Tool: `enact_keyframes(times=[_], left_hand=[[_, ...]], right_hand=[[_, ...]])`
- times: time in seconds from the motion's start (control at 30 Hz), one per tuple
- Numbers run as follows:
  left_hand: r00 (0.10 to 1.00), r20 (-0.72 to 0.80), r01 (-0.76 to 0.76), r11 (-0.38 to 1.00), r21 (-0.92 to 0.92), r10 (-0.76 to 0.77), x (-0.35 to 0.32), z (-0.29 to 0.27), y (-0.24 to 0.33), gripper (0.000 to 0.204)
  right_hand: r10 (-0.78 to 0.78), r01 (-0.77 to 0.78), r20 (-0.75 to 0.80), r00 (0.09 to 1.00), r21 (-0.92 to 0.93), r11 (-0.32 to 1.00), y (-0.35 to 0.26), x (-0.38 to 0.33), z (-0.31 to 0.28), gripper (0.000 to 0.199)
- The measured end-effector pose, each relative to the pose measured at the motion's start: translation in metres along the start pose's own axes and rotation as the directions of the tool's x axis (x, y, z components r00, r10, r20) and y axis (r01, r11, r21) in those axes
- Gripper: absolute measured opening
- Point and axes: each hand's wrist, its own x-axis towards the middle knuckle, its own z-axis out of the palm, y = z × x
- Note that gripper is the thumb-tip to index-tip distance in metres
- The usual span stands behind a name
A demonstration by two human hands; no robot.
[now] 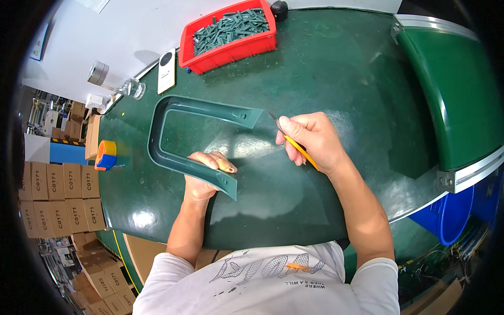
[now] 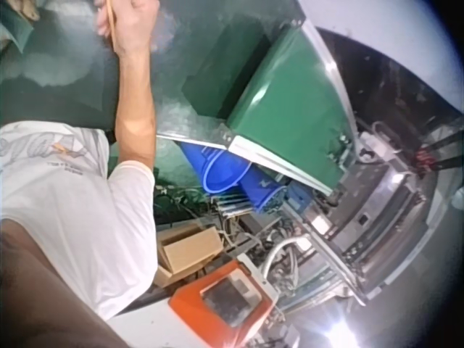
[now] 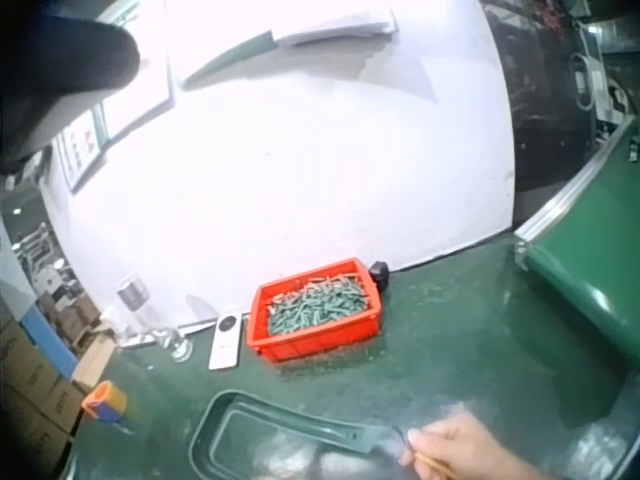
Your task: Debur and inspect green U-shaped plastic handles and place them into a shipping box.
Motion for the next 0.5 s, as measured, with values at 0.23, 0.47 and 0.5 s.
enact_keyframes(times=[0.23,0.47,0.5], left_hand=[[0.999,0.033,-0.024,0.999,0.026,0.023,0.0009,-0.0024,-0.0013,0.044],[0.999,0.035,-0.016,1.0,0.025,0.015,0.0005,-0.0038,-0.0021,0.043],[1.0,0.002,0.007,1.0,0.018,-0.007,0.0003,-0.0024,-0.0013,0.043]], right_hand=[[0.009,-0.009,0.009,1.0,0.003,1.0,0.0006,-0.0002,0.0004,0.042],[0.003,-0.005,0.03,1.0,0.045,0.999,0.0015,-0.0005,0.0,0.042],[0.006,-0.008,0.037,0.999,0.06,0.998,0.0019,-0.0005,-0.0001,0.042]])
